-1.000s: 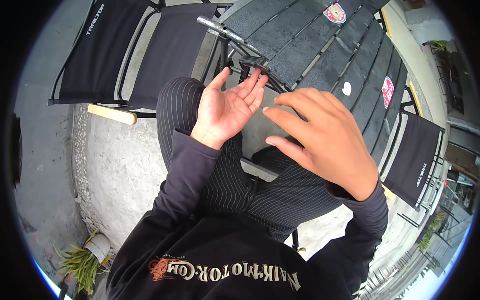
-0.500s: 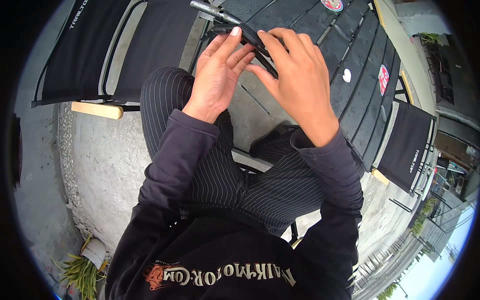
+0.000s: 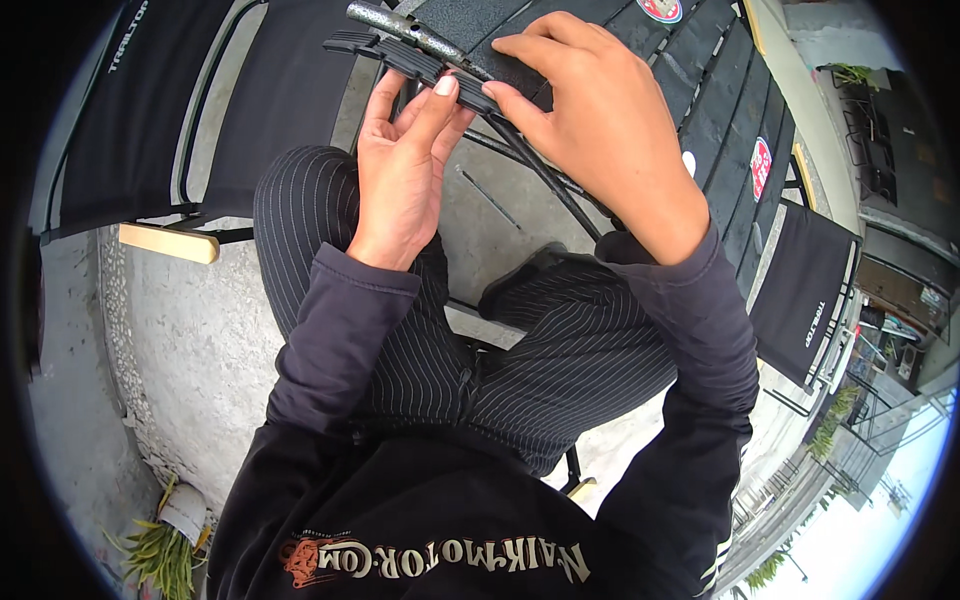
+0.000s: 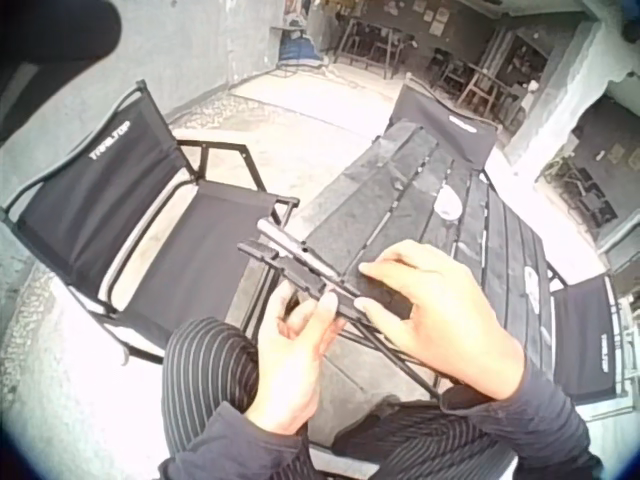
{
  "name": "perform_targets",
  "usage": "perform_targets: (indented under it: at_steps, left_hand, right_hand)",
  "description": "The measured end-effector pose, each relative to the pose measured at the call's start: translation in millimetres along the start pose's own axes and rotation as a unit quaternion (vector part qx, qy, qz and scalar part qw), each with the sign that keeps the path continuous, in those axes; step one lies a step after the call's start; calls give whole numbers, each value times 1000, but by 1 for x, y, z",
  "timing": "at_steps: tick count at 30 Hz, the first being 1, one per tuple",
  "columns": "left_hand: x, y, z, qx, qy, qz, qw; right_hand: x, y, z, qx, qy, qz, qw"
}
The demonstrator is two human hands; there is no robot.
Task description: Assembling a portable folding camping table by attaching the slat-top surface to the frame.
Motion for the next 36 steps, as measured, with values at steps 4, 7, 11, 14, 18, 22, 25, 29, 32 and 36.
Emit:
perform_targets:
  at_steps: [4,7,11,14,18,22,25,29,32,36]
  left_hand:
    - [3,2,0,23,-7,-6,1000]
    - [2,3,-1,27,-7,-5,1000]
    - [4,5,3,41,2,-11,999]
    - [1,4,3,47,11,-41,998]
    - [3,8,2,30,21,-24,999]
    - [2,9,2,27,20,-28,999]
    - [1,8,1,21,18,-24,999]
    - [1,9,1,22,16,-33,999]
    - [0,8,-1,21,20,-30,999]
    - [-1,9,1,22,23,-28,999]
  right_hand:
    - [-3,5,1,10,-23,31,999]
    - [0,13,7,45,-70,85,993]
    - [-2,13,8,16,-57,162,985]
    - [-2,7,1,17,-47,109,993]
    - [-3,9,3,15,-79,169,982]
    - [-9,-4,-9,-7,-29,141,990]
    - [-7,3,-6,9,-95,144,985]
    - [5,10,6,9,-86,152,985]
    - [3,15,10,4,-101,169,980]
    - [2,13,9,-1,-120,173,978]
Point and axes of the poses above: each hand's wrist, its own x-axis away from the middle knuckle, its own y-axis out of the palm, z = x × y, the point moved 1 cm from there along -x, towards the middle knuckle, and after that the axes turned 1 degree about -z, right-handed, at the moved point
